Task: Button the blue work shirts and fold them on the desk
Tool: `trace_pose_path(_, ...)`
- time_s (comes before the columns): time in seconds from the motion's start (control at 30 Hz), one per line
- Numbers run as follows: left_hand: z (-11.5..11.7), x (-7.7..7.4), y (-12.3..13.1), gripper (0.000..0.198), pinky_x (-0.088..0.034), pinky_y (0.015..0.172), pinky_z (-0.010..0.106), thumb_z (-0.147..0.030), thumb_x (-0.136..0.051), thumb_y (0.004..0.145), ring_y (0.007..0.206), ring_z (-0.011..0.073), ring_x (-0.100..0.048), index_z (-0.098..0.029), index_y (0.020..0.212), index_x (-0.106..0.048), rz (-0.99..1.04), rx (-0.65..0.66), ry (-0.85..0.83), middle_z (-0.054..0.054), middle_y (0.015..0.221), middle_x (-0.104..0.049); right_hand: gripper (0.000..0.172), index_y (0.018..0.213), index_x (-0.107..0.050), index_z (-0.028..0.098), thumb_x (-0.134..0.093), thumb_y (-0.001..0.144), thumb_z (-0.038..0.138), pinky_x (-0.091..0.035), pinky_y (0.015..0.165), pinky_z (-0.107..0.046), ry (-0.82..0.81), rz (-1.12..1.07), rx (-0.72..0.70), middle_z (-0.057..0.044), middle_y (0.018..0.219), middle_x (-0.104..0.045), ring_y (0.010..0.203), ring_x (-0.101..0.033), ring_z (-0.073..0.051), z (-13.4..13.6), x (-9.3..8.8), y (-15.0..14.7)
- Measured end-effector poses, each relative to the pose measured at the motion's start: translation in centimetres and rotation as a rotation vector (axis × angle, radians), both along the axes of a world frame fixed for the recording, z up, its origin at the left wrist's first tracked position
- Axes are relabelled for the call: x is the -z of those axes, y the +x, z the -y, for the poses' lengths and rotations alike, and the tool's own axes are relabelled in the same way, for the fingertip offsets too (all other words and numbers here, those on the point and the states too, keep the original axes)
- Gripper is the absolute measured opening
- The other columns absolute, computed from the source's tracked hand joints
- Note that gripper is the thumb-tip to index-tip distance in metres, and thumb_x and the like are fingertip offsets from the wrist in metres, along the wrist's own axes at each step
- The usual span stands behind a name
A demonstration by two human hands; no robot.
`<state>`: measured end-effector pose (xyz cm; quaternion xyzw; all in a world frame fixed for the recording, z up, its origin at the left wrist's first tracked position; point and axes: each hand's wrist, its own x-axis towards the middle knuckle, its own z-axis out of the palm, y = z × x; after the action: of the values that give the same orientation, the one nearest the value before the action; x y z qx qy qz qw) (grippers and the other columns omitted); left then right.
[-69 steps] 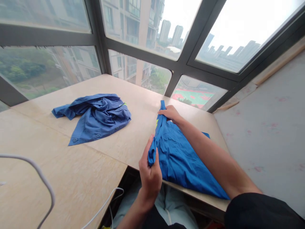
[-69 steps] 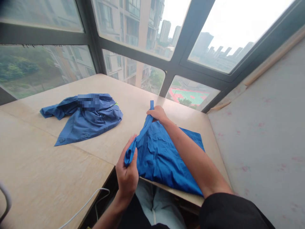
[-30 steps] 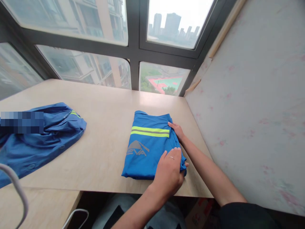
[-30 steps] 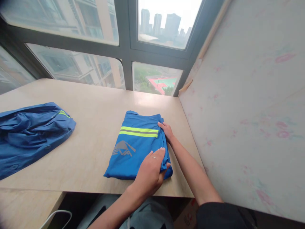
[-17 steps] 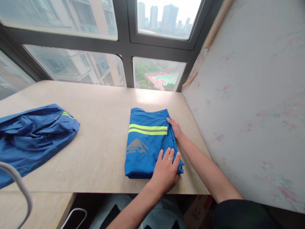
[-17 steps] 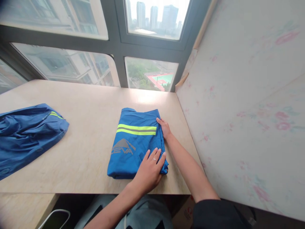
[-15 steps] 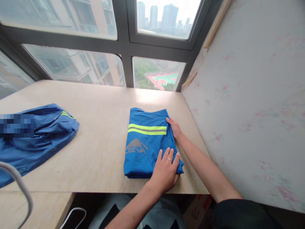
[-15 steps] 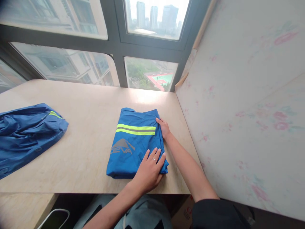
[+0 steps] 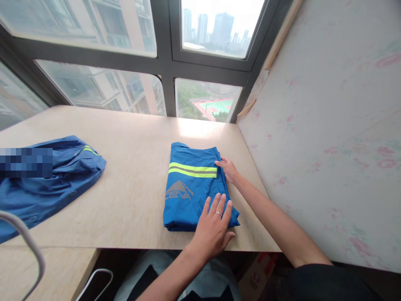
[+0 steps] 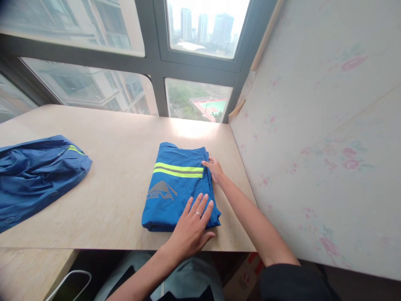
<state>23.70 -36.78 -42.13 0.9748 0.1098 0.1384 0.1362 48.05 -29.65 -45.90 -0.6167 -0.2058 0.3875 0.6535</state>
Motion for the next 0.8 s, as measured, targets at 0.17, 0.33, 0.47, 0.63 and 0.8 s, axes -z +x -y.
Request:
trace_pose_path(0.17, -2.8, -2.7, -7.0, 0.074, -0.033, 0.116, 0.05, -0.019, -0.057, 0.09, 0.147, 0.0292, -0.026, -0.022, 0.154, -0.02, 0.352, -0.154, 0.026, 0.015, 0.152, -0.041, 0.044, 0.103, -0.058, 0.02, -0.079, 0.064, 0.028, -0.056, 0.088, -0.036, -0.008, 0.043, -0.041, -0.005, 0.098, -0.075, 0.093, -0.07, -0.021, 0.8, 0.4, -0.1)
trace_pose_path(0.33, -6.0, 0.6, -12.2, 0.087, -0.041, 0.11, 0.054, -0.029, -0.064, 0.086, 0.144, 0.0351, -0.031, -0.024, 0.155, -0.011, 0.279, -0.399, -0.088, 0.019, 0.156, -0.031, 0.049, 0.108, -0.057, 0.021, -0.077, 0.064, 0.033, -0.055, 0.089, -0.039, -0.016, 0.209, -0.014, -0.006, 0.103, -0.073, 0.097, -0.069, -0.023, 0.7, 1.3, -0.4)
trace_pose_path(0.47, -7.4, 3.2, -12.3, 0.084, -0.042, 0.109, 0.054, -0.025, -0.058, 0.087, 0.142, 0.034, -0.035, -0.02, 0.155, -0.01, 0.266, -0.469, -0.21, 0.02, 0.152, -0.036, 0.052, 0.11, -0.057, 0.02, -0.075, 0.064, 0.038, -0.054, 0.089, -0.042, -0.033, 0.294, 0.021, -0.008, 0.103, -0.073, 0.096, -0.068, -0.025, 0.6, 2.1, -0.2)
trace_pose_path(0.63, -7.6, 3.1, -12.2, 0.066, -0.038, 0.114, 0.048, -0.005, -0.042, 0.085, 0.142, 0.0257, -0.037, -0.02, 0.148, -0.034, 0.315, -0.445, -0.312, 0.015, 0.152, -0.038, 0.054, 0.111, -0.059, 0.02, -0.075, 0.064, 0.041, -0.054, 0.089, -0.042, -0.067, 0.411, 0.069, -0.009, 0.103, -0.072, 0.097, -0.068, -0.026, 0.5, 2.9, 0.3)
trace_pose_path(0.8, -7.4, 3.6, -13.4, 0.064, -0.037, 0.115, 0.049, -0.001, -0.039, 0.08, 0.139, 0.0245, -0.043, -0.022, 0.138, -0.052, 0.363, -0.532, -0.382, 0.01, 0.152, -0.041, 0.057, 0.115, -0.057, 0.018, -0.072, 0.066, 0.042, -0.054, 0.088, -0.042, -0.086, 0.451, 0.076, -0.01, 0.103, -0.072, 0.094, -0.068, -0.025, 0.4, 3.5, 0.7)
